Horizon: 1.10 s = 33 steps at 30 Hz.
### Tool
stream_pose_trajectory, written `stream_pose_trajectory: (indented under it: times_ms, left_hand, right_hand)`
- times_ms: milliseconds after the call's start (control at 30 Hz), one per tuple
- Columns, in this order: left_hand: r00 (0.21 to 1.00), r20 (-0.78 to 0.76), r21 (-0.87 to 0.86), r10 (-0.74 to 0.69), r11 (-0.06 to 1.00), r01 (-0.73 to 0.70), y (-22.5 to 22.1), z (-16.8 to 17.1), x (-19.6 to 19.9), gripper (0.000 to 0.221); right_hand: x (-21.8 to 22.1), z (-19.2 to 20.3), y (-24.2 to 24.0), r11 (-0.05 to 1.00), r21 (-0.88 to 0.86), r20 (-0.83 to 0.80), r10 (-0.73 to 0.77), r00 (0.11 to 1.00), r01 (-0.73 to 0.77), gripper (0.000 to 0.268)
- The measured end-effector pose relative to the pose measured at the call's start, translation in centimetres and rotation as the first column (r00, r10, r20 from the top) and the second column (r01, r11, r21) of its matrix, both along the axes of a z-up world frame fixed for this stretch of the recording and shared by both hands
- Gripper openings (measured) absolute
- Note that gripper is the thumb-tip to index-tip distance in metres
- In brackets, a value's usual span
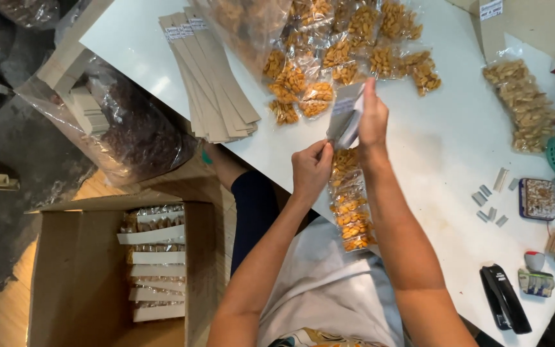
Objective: Stapling individual snack bags onto a cardboard display strip for retail packaging.
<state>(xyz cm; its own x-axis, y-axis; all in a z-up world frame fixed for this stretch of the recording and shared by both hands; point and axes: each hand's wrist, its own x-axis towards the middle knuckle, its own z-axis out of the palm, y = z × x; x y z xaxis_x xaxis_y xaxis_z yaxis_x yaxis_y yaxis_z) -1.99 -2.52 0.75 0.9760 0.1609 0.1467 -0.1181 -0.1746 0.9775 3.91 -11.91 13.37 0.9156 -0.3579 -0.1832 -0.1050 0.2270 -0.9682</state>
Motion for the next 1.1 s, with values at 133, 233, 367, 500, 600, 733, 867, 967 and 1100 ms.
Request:
stream_pose_trajectory:
  times_ms: [133, 233, 367, 500, 600, 733, 867, 967, 1100]
  left_hand:
    - [1.000, 0.004, -0.010, 0.010, 1.000, -0.010, 0.2, -0.1, -0.1, 0.019]
    - [1.000, 0.005, -0.009, 0.000, 1.000, 0.000, 0.3, 0.2, -0.1, 0.019]
    - [1.000, 0.001, -0.008, -0.009, 1.000, 0.009, 0.0, 0.9, -0.3, 0.020]
    - [1.000, 0.014, 0.006, -0.023, 1.000, 0.023, 1.0, 1.6, -0.2, 0.020]
    - [0.989, -0.147, -0.037, 0.002, 0.999, -0.008, 2.1, 1.1, -0.2, 0.019]
    - [0.956, -0.294, -0.128, 0.022, 0.990, -0.062, 3.0, -3.9, 0.6, 0.022]
    - [0.928, -0.374, -0.250, -0.014, 0.964, -0.086, 2.6, -4.6, 0.6, 0.019]
    - [0.901, -0.430, -0.330, -0.052, 0.938, -0.104, 2.8, -0.9, 0.6, 0.024]
    - [0.897, -0.434, -0.333, -0.085, 0.940, -0.072, 2.6, 1.0, 0.5, 0.030]
  right_hand:
    - [-1.2, 1.2, 1.7, 0.982, -0.164, 0.157, -0.062, 0.986, 0.088, 0.049]
    - [-0.5, 0.1, 1.3, 0.971, -0.199, 0.188, -0.097, 0.977, 0.134, 0.048]
    - [-0.3, 1.2, 2.6, 0.941, -0.216, 0.203, -0.219, 0.954, 0.262, 0.047]
    - [2.9, -4.3, 3.5, 0.892, -0.191, 0.108, -0.396, 0.912, 0.410, 0.065]
    - [2.4, -4.3, 3.0, 0.928, -0.257, 0.051, -0.264, 0.963, 0.268, 0.046]
    - [5.9, -8.9, -3.1, 0.834, -0.551, -0.114, -0.059, 0.992, -0.014, 0.041]
    - [8.8, -12.5, -11.3, 0.350, -0.867, -0.354, 0.067, 0.933, -0.355, 0.063]
    - [5.5, -10.6, -13.1, 0.287, -0.762, -0.554, 0.175, 0.814, -0.580, 0.071]
    - [1.6, -8.6, -14.7, 0.416, -0.677, -0.594, 0.177, 0.784, -0.607, 0.066]
